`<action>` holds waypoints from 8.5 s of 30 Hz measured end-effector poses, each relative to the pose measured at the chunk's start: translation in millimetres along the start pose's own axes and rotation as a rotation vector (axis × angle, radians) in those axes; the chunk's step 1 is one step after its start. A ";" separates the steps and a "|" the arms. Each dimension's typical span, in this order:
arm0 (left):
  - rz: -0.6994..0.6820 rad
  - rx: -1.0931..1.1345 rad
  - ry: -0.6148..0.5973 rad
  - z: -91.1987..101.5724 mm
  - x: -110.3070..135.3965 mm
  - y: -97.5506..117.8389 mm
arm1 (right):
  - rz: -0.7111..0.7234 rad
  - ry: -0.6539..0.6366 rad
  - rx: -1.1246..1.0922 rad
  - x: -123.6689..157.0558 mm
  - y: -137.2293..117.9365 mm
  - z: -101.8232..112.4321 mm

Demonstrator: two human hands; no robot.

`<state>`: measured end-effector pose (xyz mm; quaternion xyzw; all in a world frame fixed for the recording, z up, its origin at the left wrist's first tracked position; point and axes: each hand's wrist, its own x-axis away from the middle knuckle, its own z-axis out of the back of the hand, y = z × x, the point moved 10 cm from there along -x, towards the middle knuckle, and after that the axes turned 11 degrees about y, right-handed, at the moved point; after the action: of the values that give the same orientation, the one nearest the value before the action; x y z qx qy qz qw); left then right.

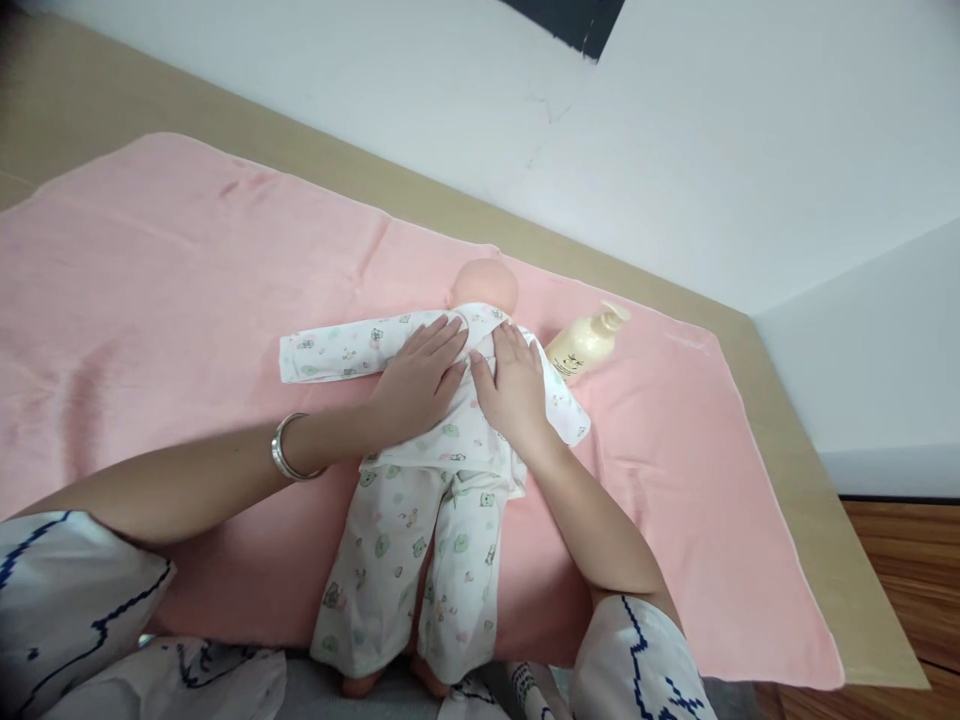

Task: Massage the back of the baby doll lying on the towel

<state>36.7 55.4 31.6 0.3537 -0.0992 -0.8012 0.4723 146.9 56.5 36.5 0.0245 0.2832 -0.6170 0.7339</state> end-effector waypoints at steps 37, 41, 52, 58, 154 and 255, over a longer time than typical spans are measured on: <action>0.008 -0.032 0.064 -1.2 -21.3 -21.7 | -0.012 -0.101 0.105 9.4 -9.1 -0.9; 0.027 -0.037 0.070 -1.6 -20.8 -21.3 | -0.022 -0.102 0.075 3.0 -0.2 -5.3; 0.002 -0.033 0.095 -2.2 -20.0 -22.4 | -0.004 -0.054 0.105 3.8 -4.2 -1.4; 0.000 -0.041 0.088 -3.2 -19.2 -22.4 | -0.005 -0.007 0.076 2.1 -1.5 -0.1; -0.076 -0.249 -0.002 2.8 -1.2 4.3 | -0.017 0.153 0.111 6.9 -4.2 18.0; -0.087 -0.162 -0.075 -0.3 10.6 17.1 | -0.070 -0.075 -0.107 -5.9 18.5 -11.3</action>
<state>45.5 37.6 34.8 0.2882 -0.0364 -0.8391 0.4599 159.2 70.6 23.8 -0.0480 0.2887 -0.6268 0.7221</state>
